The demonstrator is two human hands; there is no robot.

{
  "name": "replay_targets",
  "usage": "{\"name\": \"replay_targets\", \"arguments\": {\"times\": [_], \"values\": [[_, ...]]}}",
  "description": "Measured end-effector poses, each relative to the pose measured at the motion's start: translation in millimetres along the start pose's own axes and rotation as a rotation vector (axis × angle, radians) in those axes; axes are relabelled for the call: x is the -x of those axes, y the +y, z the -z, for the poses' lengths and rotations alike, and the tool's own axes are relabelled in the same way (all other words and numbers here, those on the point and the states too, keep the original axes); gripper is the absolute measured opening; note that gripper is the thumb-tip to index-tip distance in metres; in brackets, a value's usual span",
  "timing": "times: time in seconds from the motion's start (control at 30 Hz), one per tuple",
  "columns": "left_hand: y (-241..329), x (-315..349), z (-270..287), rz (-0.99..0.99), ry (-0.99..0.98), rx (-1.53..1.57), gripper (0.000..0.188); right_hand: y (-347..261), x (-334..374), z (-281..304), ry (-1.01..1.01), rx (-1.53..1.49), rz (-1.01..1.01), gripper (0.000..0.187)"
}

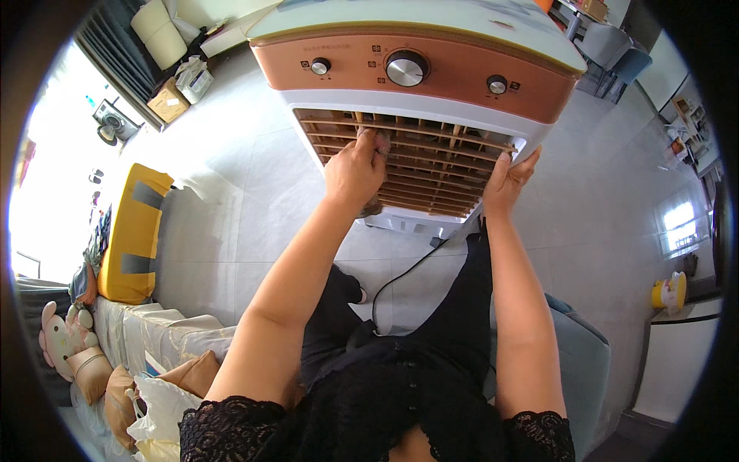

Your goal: The person cleans the front grille and top surface of a portable air cooler using a cloth. They wipe the grille thoroughly, then the top panel, and finally reposition the unit.

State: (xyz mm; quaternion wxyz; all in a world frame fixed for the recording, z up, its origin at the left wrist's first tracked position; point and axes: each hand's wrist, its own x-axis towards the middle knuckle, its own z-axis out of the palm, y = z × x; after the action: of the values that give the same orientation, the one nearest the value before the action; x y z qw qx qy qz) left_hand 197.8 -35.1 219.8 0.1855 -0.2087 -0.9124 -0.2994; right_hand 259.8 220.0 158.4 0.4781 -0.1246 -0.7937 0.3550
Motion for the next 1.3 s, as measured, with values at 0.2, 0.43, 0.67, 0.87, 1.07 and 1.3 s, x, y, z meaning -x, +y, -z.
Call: {"name": "replay_targets", "arguments": {"times": [0.2,0.43,0.67,0.87,1.07,1.3], "values": [[21,0,7,-0.247,0.259,0.214,0.026,6,3,-1,0.047,-0.05,-0.017,0.074],[57,-19,-16,-0.022,-0.102,0.27,0.035,0,1,-1,0.041,0.023,-0.057,0.077],[86,-11,-35,0.018,-0.079,0.587,0.042,4,2,-1,0.043,0.018,-0.05,0.078],[101,2,-34,-0.212,-0.035,0.55,0.035,6,0,-3,0.07,-0.025,-0.034,0.081],[108,6,-51,-0.169,-0.066,0.389,0.032,6,0,-2,0.057,-0.071,-0.092,0.08],[46,17,-58,-0.033,-0.019,0.493,0.042,3,2,-1,0.018,-0.013,-0.003,0.082]]}}
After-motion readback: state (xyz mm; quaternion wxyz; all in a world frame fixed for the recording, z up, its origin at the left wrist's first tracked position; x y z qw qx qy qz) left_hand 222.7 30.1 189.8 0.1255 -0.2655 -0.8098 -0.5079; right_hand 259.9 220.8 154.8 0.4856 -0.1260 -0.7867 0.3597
